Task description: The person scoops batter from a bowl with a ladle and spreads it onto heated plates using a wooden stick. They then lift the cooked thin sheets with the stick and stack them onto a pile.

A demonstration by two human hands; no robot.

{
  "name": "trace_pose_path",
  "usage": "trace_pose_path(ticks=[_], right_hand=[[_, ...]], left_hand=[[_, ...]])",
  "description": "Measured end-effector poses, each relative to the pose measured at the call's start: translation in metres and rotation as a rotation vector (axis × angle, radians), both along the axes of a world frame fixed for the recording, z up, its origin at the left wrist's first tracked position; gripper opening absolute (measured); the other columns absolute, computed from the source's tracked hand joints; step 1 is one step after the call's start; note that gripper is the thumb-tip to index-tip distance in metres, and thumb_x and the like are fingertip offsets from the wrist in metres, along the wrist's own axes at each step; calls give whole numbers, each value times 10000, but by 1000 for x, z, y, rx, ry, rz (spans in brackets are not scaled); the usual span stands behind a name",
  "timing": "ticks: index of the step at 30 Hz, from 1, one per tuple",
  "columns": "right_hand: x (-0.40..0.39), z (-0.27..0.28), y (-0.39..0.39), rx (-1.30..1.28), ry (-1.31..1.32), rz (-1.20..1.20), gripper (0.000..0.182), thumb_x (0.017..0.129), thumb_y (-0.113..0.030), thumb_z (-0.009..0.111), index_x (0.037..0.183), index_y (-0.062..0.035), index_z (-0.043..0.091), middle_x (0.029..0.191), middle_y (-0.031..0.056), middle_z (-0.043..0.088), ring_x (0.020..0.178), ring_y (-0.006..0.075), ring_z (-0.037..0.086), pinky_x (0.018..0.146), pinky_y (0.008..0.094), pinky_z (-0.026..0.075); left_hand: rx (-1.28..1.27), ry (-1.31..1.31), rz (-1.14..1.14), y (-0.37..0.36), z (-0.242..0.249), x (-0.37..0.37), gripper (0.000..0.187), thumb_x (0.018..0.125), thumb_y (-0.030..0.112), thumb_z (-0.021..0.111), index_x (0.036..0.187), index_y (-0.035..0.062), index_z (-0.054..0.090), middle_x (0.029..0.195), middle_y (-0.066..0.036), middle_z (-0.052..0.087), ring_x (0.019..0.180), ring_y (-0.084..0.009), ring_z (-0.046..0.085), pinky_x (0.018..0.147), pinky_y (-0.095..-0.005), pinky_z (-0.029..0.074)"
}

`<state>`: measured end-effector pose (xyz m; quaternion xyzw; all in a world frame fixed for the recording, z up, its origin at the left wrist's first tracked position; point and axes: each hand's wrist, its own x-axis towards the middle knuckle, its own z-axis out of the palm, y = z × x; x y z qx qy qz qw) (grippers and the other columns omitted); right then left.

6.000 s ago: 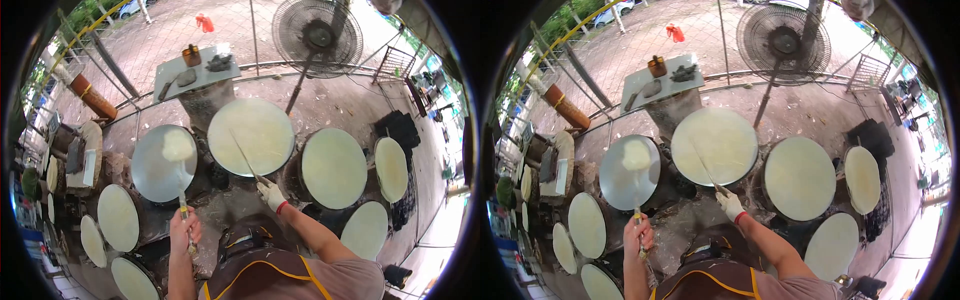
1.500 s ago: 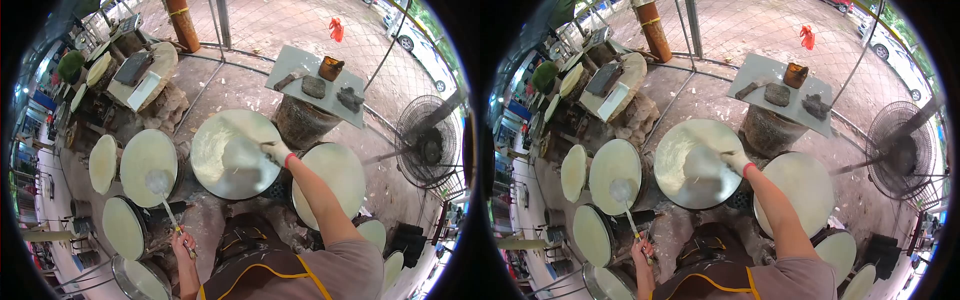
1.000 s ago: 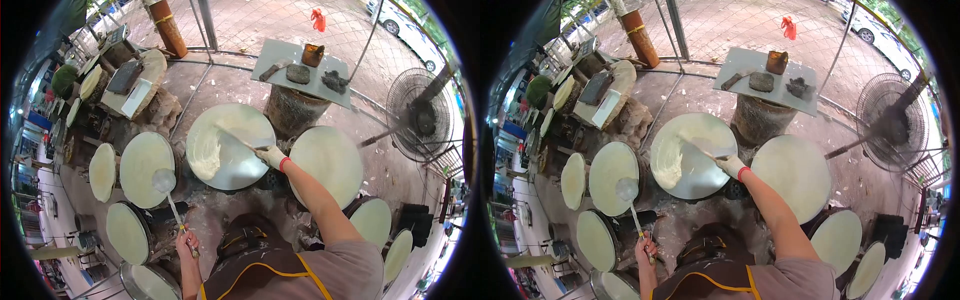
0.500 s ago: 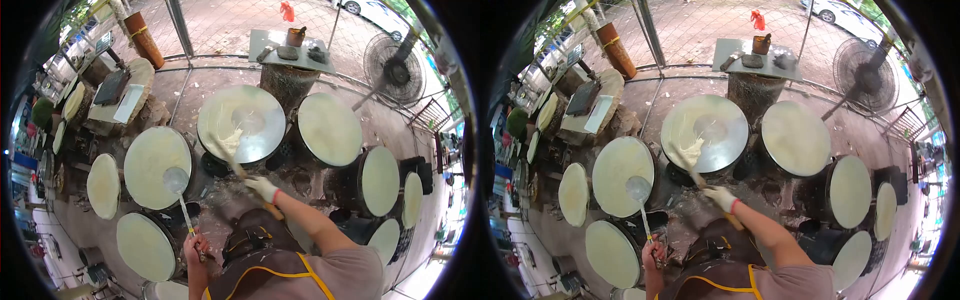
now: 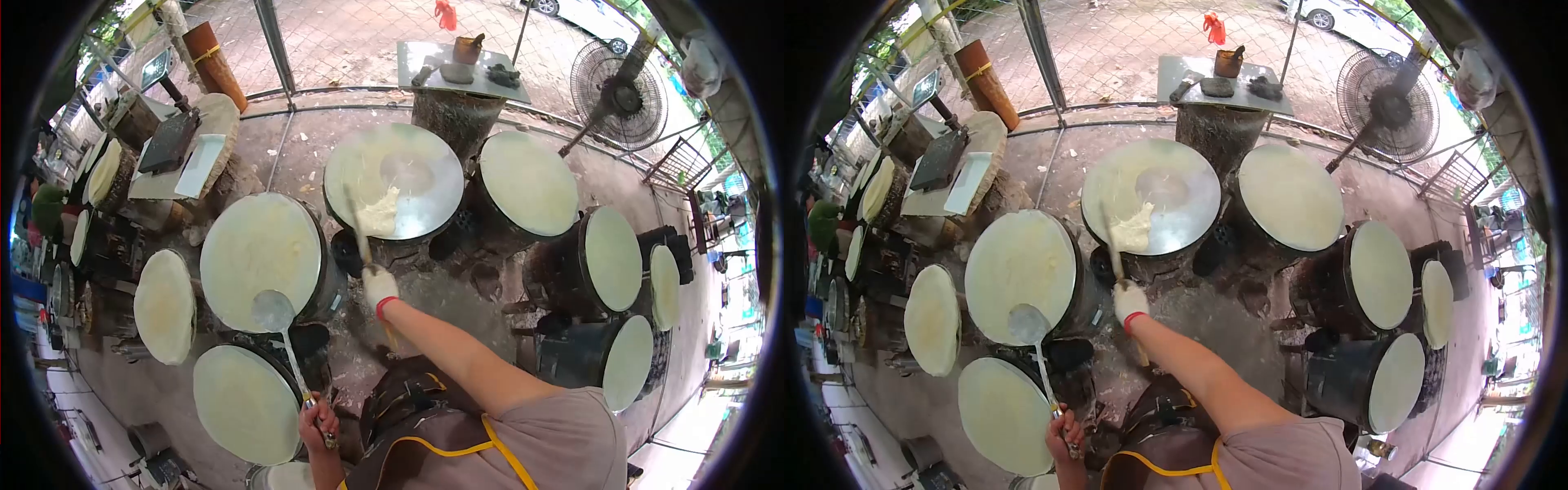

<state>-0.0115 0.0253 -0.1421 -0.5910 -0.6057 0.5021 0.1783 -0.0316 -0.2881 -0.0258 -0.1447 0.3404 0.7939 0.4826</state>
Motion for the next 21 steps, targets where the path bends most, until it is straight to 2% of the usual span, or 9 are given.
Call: trace_pose_path(ticks=[5,8,12,13,14,16,18,19,21], right_hand=[[26,4,-1,-144,40,-408,407,888,-368,449,1062,-28,590,984,259,607,959,414,576,823,466,454],[14,5,-17,33,-161,-311,343,880,-319,516,1049,-36,611,732,133,632,651,248,605,602,376,453],[75,-67,9,112,0,-171,341,886,-315,507,1045,-33,612,709,119,625,635,196,597,593,356,456],[84,-38,21,-24,16,-234,377,872,-357,489,1013,-30,611,900,228,637,897,375,613,770,456,470],[93,39,22,-61,30,-225,373,875,-345,489,1006,-18,610,867,227,637,867,381,613,745,440,463],[87,15,34,-111,217,-310,369,882,-345,480,983,-16,610,849,232,632,840,387,612,723,435,457],[97,2,30,-66,99,-18,372,881,-352,475,987,-23,612,854,241,626,851,389,608,738,436,461],[112,-2,26,138,-53,229,373,870,-366,482,991,-39,617,851,241,624,861,389,605,749,437,464],[141,-19,36,17,12,82,376,869,-365,484,997,-38,617,846,239,626,863,382,607,749,434,467]], left_hand=[[52,8,-15,1,3,1,276,839,70,432,1103,-5,456,643,-41,408,379,-86,351,342,-233,325],[81,22,-60,7,6,2,277,844,70,436,1110,-7,453,646,-41,404,378,-85,350,340,-232,324],[91,58,-122,18,8,8,282,861,73,446,1130,-10,445,645,-37,400,376,-79,346,340,-227,321],[87,83,-140,21,9,11,284,866,75,448,1137,-11,443,644,-35,399,375,-76,344,340,-225,320],[72,103,-140,23,12,16,287,872,79,451,1145,-7,440,643,-33,400,375,-73,343,340,-221,318],[43,144,-155,31,16,25,294,882,86,458,1161,-1,434,643,-29,403,375,-65,340,340,-215,314],[39,147,-146,38,13,34,292,893,88,455,1173,8,430,642,-26,406,374,-60,338,341,-210,313],[34,149,-143,40,12,39,291,899,89,454,1179,13,427,642,-25,408,374,-58,337,341,-208,312],[50,115,-144,46,10,47,289,907,84,450,1188,19,422,640,-26,410,374,-59,337,342,-207,311]])
